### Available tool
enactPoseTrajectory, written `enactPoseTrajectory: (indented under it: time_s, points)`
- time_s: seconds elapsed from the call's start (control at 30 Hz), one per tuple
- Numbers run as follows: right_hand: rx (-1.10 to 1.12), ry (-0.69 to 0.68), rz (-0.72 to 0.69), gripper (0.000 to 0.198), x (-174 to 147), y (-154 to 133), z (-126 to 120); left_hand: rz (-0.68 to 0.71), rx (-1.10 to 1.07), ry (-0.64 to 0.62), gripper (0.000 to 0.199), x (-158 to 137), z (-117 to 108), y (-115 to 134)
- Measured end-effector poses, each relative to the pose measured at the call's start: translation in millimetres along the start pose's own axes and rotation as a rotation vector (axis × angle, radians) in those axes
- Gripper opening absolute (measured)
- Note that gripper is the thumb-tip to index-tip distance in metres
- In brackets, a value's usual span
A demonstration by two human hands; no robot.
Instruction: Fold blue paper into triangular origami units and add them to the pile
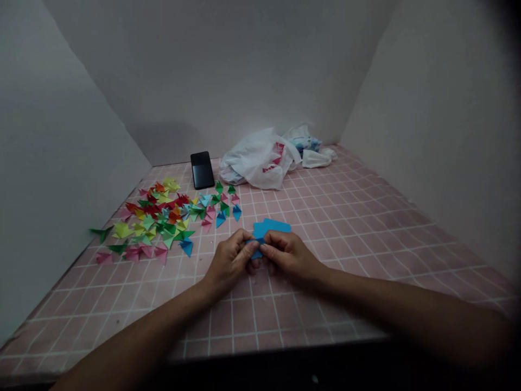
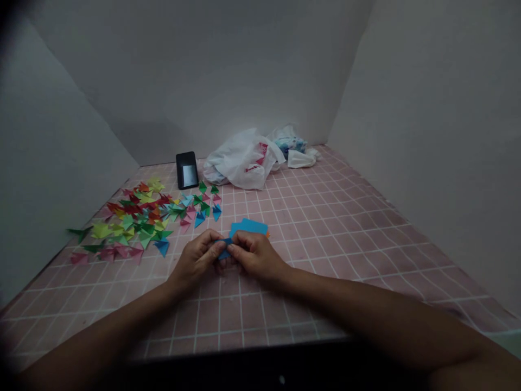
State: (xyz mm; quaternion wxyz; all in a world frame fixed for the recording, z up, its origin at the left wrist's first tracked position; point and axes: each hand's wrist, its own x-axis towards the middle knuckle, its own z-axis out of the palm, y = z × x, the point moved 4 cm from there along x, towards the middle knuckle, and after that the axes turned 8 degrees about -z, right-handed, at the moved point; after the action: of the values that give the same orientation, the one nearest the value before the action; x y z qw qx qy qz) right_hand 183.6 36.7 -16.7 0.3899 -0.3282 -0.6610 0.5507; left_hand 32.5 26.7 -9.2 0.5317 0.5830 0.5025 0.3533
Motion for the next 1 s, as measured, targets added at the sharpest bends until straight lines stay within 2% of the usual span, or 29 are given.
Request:
enactPoseTrajectory:
  time_s: [0.1, 0.33, 0.53, 0.77, 0.87, 1.0]
  points:
    - [-0.022, -0.009, -0.026, 0.030, 1, -1, 0, -0.033, -0.050, -0.024, 0.027, -2, 1, 2]
    - [0.012, -0.033, 0.005, 0.030, 0, 4, 3, -0.036, 0.078, 0.024, 0.034, -5, -3, 2]
    - [-0.070, 0.015, -0.001, 0.030, 0, 5, -3, -0.091, -0.096, -0.068, 0.027, 0, 1, -3]
    - [-0.218, -0.039, -0.146, 0.016, 4, -2, -11, -0.018, 0.200, -0.128, 0.020, 2, -4, -5]
    - [-0.288, 0.026, -0.167, 0.018, 3, -2, -13, 0.029, 0.260, -0.079, 0.026, 4, -7, -6]
    - [-0.322, 0.010, -0.228, 0.021, 1, 0, -10, 0.116, 0.347, 0.005, 0.028, 2, -10, 0]
